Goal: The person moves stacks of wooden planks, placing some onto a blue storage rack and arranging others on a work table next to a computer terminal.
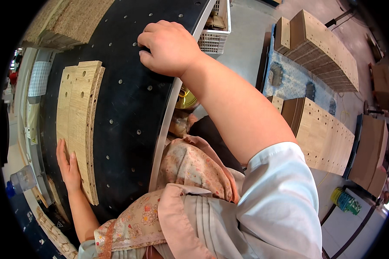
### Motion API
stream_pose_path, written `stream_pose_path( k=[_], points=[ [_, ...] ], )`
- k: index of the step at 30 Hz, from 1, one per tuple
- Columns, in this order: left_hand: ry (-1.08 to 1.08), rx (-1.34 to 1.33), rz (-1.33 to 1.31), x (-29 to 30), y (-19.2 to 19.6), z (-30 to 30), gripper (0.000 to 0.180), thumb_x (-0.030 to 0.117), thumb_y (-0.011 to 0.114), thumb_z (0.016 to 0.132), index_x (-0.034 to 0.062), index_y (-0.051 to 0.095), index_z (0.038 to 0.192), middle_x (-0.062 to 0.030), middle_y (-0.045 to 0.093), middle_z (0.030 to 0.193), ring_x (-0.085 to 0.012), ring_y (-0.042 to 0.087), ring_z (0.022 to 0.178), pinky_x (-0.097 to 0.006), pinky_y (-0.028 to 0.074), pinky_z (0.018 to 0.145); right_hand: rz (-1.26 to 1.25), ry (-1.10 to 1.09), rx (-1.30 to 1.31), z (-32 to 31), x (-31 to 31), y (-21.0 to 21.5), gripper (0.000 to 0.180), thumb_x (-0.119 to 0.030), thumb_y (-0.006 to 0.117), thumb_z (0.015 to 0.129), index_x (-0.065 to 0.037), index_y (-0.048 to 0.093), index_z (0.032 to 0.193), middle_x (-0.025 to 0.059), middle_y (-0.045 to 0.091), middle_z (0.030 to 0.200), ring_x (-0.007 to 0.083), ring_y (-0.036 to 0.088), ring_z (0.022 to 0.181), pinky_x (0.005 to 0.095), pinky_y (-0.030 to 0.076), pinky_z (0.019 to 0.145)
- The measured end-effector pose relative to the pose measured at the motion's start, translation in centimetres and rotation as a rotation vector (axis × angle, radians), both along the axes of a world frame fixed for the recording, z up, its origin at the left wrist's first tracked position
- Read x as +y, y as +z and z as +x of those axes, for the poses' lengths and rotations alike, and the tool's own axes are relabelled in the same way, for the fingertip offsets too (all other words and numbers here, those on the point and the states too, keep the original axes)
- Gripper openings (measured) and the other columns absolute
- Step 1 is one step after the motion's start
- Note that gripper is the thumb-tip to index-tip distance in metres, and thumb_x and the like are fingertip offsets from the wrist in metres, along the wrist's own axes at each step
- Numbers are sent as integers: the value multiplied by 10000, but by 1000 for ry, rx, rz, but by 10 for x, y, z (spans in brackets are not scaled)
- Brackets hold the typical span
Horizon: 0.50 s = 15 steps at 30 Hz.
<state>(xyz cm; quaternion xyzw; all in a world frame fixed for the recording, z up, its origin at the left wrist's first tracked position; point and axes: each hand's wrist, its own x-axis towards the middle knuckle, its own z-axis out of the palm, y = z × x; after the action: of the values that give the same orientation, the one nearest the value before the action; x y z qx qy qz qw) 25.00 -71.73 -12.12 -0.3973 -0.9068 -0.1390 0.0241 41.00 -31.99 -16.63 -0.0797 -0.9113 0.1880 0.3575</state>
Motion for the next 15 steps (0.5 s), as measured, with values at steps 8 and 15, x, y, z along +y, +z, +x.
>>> stream_pose_path(
  k=[8,15],
  points=[
    [5,19,-11,-2,0,0,476,252,461,925,45,392,1349,-169,358,1400,-304,323,1305,-389,228,1079,46,24,-4,-2,1,1,153,-164,615,732,-56,645,836,68,610,887,275,562,880,379,460,774],
    [27,30,-27,-1,0,1,471,241,466,920,49,401,1345,-168,353,1405,-304,314,1312,-390,229,1078,-1,24,3,0,-1,2,151,-157,613,734,-51,644,837,72,608,884,276,560,881,375,459,774]
  ],
)
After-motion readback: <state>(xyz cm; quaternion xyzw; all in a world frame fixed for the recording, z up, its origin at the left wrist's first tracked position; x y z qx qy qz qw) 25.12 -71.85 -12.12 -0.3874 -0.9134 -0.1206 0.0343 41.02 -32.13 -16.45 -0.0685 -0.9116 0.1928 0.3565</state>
